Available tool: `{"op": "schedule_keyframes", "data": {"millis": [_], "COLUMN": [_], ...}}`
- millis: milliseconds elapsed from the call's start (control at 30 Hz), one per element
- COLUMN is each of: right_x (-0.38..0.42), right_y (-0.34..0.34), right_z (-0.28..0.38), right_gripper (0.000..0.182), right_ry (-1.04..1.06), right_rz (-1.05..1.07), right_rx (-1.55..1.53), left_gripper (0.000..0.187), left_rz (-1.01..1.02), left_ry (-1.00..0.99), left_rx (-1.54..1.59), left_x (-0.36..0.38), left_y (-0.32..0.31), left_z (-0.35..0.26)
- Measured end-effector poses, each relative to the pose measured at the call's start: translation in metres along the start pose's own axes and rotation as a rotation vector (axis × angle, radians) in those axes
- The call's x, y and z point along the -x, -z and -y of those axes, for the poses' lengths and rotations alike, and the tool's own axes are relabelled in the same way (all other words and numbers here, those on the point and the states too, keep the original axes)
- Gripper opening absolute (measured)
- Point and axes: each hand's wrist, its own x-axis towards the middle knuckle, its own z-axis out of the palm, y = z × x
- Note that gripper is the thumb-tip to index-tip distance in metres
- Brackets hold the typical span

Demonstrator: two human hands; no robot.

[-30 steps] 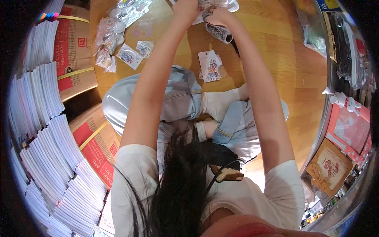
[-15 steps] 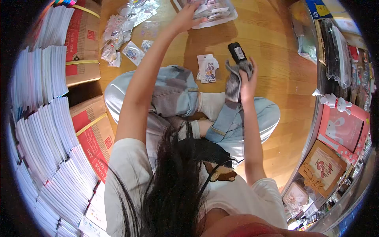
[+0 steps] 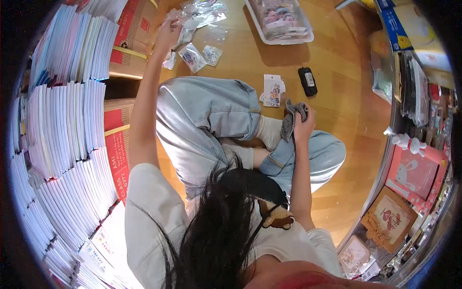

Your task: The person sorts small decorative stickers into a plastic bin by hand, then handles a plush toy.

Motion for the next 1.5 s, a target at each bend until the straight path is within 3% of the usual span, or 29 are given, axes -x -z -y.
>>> {"op": "schedule_keyframes", "data": {"millis": [67,133,200,300,400,500,600,700,833,933,967,1067,1133,1233,1333,1467,1500], "right_x": [0.002,0.002,0.0,-0.004,-0.004,-0.004,-0.003,-0.001,-0.003,-0.005,-0.007,-0.014,-0.016,-0.023,-0.048,-0.08,-0.072], "right_y": [-0.005,-0.009,-0.008,-0.012,-0.016,-0.019,-0.018,-0.019,-0.014,-0.009,-0.006,-0.005,-0.013,-0.05,-0.066,-0.074,-0.075], "right_z": [-0.011,-0.01,0.005,0.003,-0.004,-0.006,-0.004,-0.019,-0.001,0.023,0.034,0.064,0.101,0.128,0.128,0.102,0.105], "right_gripper": [0.031,0.029,0.028,0.028,0.029,0.029,0.03,0.031,0.036,0.038,0.037,0.035,0.036,0.033,0.031,0.028,0.028], "right_ry": [0.003,-0.008,-0.034,0.037,0.079,0.074,0.073,0.067,-0.131,-0.184,-0.204,0.043,0.389,0.555,0.332,0.072,0.124], "right_rz": [-0.018,-0.012,0.022,0.022,0.016,0.01,0.026,0.017,-0.029,-0.142,-0.126,-0.066,-0.036,-0.054,0.029,0.032,0.039], "right_rx": [0.049,0.045,0.002,0.072,0.131,0.142,0.118,0.138,-0.111,-0.243,-0.372,-0.282,0.074,0.222,0.176,-0.006,0.034], "left_gripper": [0.047,0.044,0.048,0.048,0.041,0.04,0.031,0.025,0.033,0.032,0.032,0.032,0.035,0.043,0.051,0.058,0.06], "left_rz": [-0.122,-0.24,-0.079,-0.414,-0.325,0.087,-0.061,0.073,0.164,0.248,0.302,0.439,0.487,0.307,0.34,0.398,0.351], "left_ry": [-0.07,-0.122,-0.061,-0.174,-0.15,0.014,-0.231,0.005,0.472,0.57,0.592,0.641,0.637,0.412,0.549,0.426,0.42], "left_rx": [-0.3,-0.438,-0.375,-0.756,-0.712,-0.668,-0.734,-0.392,0.997,1.327,1.339,1.38,1.408,1.331,1.318,1.218,1.239], "left_x": [-0.017,-0.001,0.003,0.008,0.008,0.004,0.009,0.007,0.042,0.102,0.118,0.157,0.17,0.196,0.201,0.199,0.196], "left_y": [-0.012,-0.024,-0.034,-0.083,-0.092,-0.081,-0.09,-0.076,-0.062,-0.064,-0.067,-0.083,-0.096,-0.133,-0.141,-0.142,-0.14], "left_z": [0.052,0.006,-0.034,-0.016,0.003,-0.012,-0.007,-0.043,-0.103,-0.15,-0.16,-0.183,-0.201,-0.221,-0.214,-0.206,-0.205]}}
